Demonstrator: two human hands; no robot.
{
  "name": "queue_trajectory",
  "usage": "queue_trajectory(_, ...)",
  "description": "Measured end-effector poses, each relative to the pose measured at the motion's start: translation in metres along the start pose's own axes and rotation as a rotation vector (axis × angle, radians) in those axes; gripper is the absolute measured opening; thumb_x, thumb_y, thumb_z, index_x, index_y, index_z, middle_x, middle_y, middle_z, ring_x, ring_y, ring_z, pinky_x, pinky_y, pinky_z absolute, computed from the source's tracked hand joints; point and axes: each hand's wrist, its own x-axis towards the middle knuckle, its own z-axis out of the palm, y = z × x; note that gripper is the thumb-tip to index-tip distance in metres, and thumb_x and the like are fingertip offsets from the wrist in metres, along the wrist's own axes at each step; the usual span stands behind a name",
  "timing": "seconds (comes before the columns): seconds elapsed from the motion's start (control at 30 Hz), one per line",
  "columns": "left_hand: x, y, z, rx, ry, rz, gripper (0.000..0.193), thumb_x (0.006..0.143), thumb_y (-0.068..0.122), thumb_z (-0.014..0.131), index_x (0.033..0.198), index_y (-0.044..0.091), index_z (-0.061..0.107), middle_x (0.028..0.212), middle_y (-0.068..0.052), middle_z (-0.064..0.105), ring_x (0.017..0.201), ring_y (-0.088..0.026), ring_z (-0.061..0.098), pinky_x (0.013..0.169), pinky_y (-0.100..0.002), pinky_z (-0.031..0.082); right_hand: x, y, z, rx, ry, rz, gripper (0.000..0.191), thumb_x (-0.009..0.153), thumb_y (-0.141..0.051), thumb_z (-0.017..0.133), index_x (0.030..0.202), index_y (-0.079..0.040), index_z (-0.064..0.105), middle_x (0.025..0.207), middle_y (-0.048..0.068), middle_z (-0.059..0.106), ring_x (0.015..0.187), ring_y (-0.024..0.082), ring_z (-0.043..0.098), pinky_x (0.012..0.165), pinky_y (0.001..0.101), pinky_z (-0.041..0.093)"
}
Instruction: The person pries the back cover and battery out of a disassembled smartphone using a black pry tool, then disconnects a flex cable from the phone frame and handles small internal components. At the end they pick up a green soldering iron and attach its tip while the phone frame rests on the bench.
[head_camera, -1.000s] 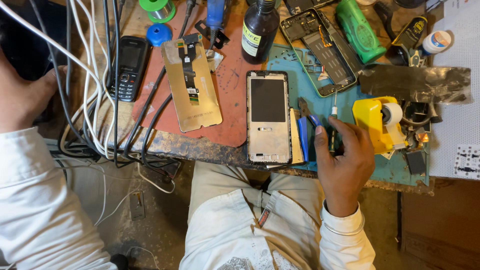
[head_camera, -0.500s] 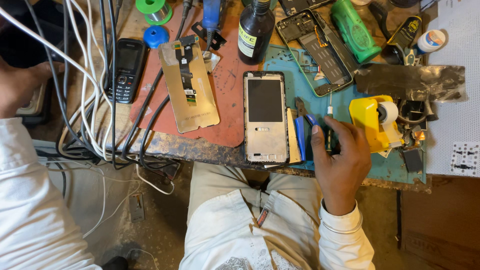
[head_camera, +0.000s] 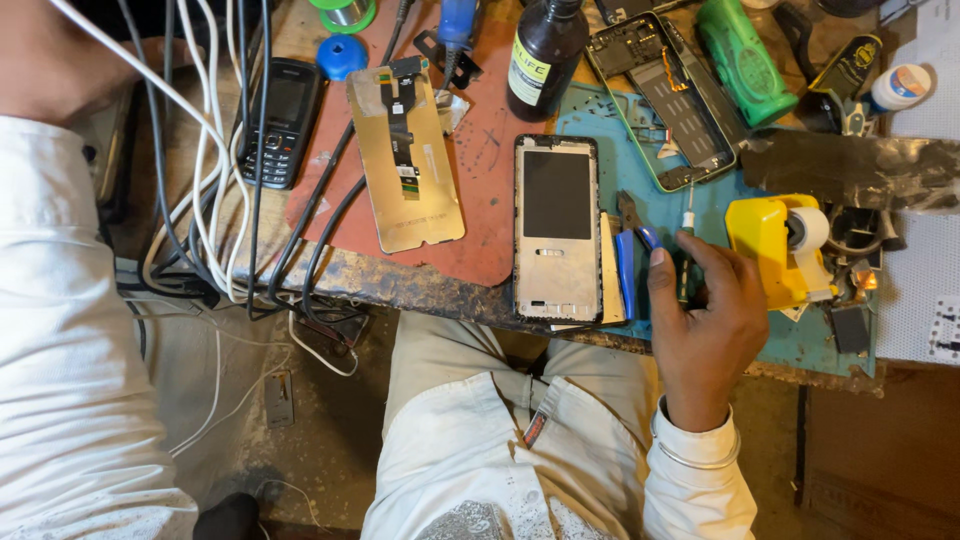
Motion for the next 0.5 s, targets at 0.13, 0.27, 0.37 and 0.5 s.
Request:
queue_trajectory(0.13,-0.009,-0.020,-0.006,0.453,0.129,0.387,0.045,0.088,0.028,0.103,0.100,-0.004,0.074,0.085,-0.017,0.071,0.074,-0.029,0.065,0.063,-0.041,0.052,-0.001,0.003,0.000,0.007,0.010,-0.014,0.022,0.107,-0.022,0.077,0.121,-0.005,0.074,0.108,0.013,0.069,0.099,0.029,0.066,0.084,0.0374,0.050)
queue_trajectory(0.27,-0.044,-0.043,-0.012,0.009,0.190,0.127,0.035,0.093,0.024,0.091,0.107,-0.003,0.073,0.094,-0.015,0.072,0.079,-0.026,0.067,0.068,-0.038,0.053,-0.003,0.008,0.001,0.029,-0.004,0.018,0.026,0.107,-0.023,0.078,0.126,-0.006,0.074,0.112,0.012,0.069,0.092,0.027,0.063,0.079,0.0364,0.048)
queue_trajectory(0.37,-0.106,-0.063,-0.023,-0.072,0.450,-0.007,0.029,0.095,0.019,0.086,0.106,-0.005,0.074,0.096,-0.015,0.073,0.081,-0.024,0.068,0.071,-0.036,0.054,-0.005,0.013,0.002,-0.022,-0.005,-0.022,0.024,0.106,-0.021,0.078,0.123,-0.005,0.074,0.106,0.012,0.067,0.089,0.026,0.062,0.078,0.0346,0.048)
queue_trajectory(0.5,-0.205,-0.076,-0.003,-0.180,0.912,-0.288,0.022,0.098,0.012,0.079,0.106,-0.008,0.074,0.099,-0.015,0.075,0.084,-0.022,0.069,0.075,-0.033,0.055,-0.007,0.020,0.004,-0.019,-0.013,-0.039,0.025,0.107,-0.021,0.079,0.124,-0.004,0.074,0.108,0.012,0.066,0.089,0.024,0.061,0.081,0.0345,0.049)
